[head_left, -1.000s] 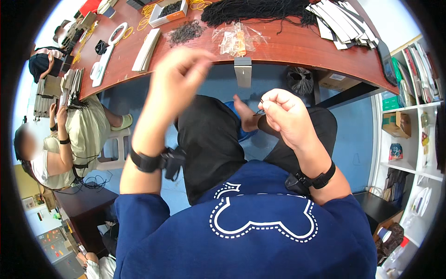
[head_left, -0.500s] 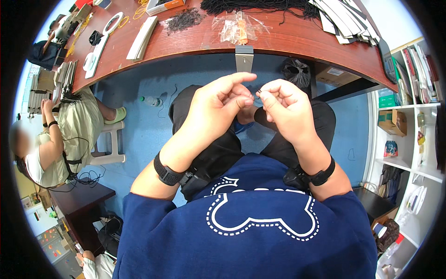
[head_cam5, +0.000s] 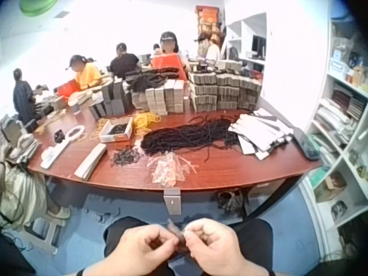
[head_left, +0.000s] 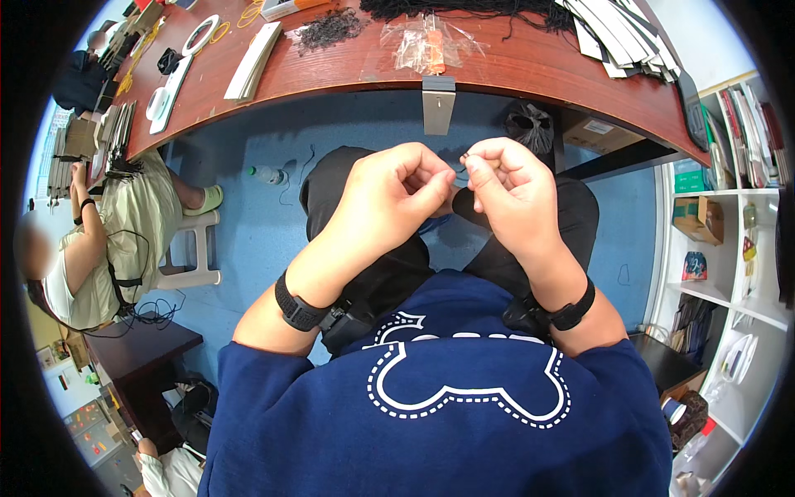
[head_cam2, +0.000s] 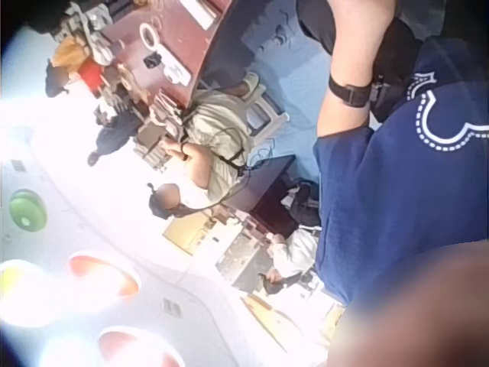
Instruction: Attaching elastic loop strings to cardboard product tags at an assembly station.
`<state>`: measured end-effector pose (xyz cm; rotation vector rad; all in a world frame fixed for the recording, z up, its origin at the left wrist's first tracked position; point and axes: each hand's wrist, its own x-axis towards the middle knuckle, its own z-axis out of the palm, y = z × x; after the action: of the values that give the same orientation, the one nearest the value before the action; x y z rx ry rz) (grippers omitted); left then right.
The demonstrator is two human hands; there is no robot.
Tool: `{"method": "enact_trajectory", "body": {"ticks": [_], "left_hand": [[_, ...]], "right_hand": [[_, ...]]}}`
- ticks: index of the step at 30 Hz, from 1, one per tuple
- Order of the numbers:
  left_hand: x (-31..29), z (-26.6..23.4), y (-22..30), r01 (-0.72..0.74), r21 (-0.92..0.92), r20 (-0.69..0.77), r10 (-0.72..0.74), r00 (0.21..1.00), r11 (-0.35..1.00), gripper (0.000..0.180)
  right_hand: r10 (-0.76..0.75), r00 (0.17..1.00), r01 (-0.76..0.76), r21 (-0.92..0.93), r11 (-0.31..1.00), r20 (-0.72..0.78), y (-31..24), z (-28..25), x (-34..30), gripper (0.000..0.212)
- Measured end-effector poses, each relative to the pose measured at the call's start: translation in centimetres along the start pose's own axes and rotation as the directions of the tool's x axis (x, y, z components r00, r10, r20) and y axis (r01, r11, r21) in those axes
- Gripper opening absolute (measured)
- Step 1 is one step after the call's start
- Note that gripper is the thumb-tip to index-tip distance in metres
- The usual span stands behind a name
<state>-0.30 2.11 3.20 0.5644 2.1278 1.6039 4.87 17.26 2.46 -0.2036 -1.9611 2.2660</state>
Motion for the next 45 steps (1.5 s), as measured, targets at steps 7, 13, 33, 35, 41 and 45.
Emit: {"method": "enact_trajectory", "body": {"ticks": [7,13,33,35,41,45], "left_hand": [[-0.1,0.6,0.9,-0.216,0.207,-0.215,0.26,0.942,0.954,0.011],[0.0,0.7,0.4,-0.325,0.363,-0.219,0.419,0.881,0.873,0.009],[0.1,0.1,0.1,-0.103,-0.19,-0.087,0.088,0.992,0.976,0.019],[0.2,0.1,0.0,-0.091,-0.149,-0.036,0.087,0.996,0.985,0.019],[0.3,0.2,-0.2,-0.062,-0.275,-0.061,0.047,0.997,0.96,0.006],[0.2,0.9,-0.5,-0.034,-0.477,-0.075,-0.002,0.997,0.878,0.011]], "right_hand": [[-0.105,0.994,0.103,-0.116,0.988,-0.012,0.3,0.0,-0.2,0.008],[-0.104,0.993,0.095,-0.158,0.983,-0.055,0.1,0.1,-0.3,0.009],[0.123,0.986,-0.14,0.152,0.978,0.115,0.3,-0.5,0.1,0.006],[0.129,0.982,-0.149,0.149,0.978,0.139,0.4,-0.5,0.1,0.005],[0.133,0.979,-0.157,0.153,0.976,0.152,0.2,-0.6,0.1,0.006],[0.069,0.991,-0.091,0.194,0.977,0.116,0.6,-0.5,0.1,0.008]]}}
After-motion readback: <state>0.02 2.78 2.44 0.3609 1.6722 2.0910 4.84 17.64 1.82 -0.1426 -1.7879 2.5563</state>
